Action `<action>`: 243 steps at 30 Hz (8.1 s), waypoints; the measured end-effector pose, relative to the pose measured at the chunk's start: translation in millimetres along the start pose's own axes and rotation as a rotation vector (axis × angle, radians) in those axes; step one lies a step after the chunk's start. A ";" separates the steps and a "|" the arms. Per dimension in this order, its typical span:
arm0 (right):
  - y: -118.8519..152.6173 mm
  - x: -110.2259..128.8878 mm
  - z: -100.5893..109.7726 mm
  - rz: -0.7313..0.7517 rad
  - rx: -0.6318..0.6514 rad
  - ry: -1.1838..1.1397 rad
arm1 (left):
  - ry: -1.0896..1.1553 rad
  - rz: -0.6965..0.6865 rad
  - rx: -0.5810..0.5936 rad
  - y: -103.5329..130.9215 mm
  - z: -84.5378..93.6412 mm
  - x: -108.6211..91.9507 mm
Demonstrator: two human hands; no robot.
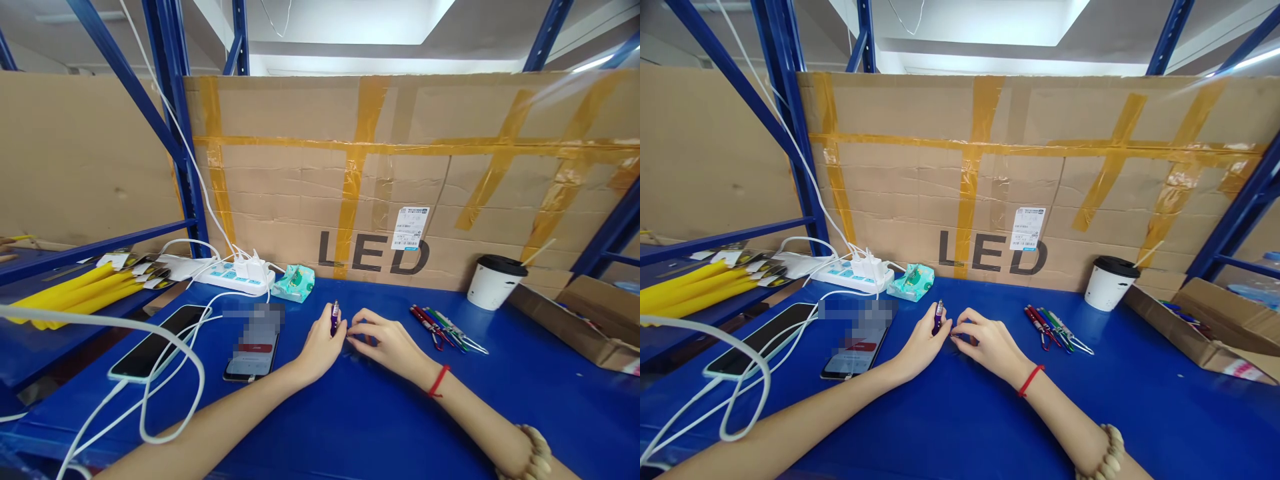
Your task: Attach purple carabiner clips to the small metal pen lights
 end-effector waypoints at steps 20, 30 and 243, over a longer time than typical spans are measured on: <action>1.1 -2.4 -6.3 0.056 -0.024 0.104 | -0.200 -0.119 0.114 0.1 -4.4 3.7; -0.4 4.3 -11.2 0.175 0.062 0.187 | -0.140 -0.094 0.082 -3.0 -2.7 9.3; 4.2 -46.8 -21.8 -0.282 0.214 -0.039 | -0.256 0.022 0.057 0.2 -2.4 8.8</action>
Point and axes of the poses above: each hand's wrist, its own y-axis away from the middle knuckle, its own z-axis out of the back of the hand, x = y × z, the point moved 6 cm from there along -y, towards the middle knuckle, and after that the axes turned 14 degrees about y, right-handed, at the moved point
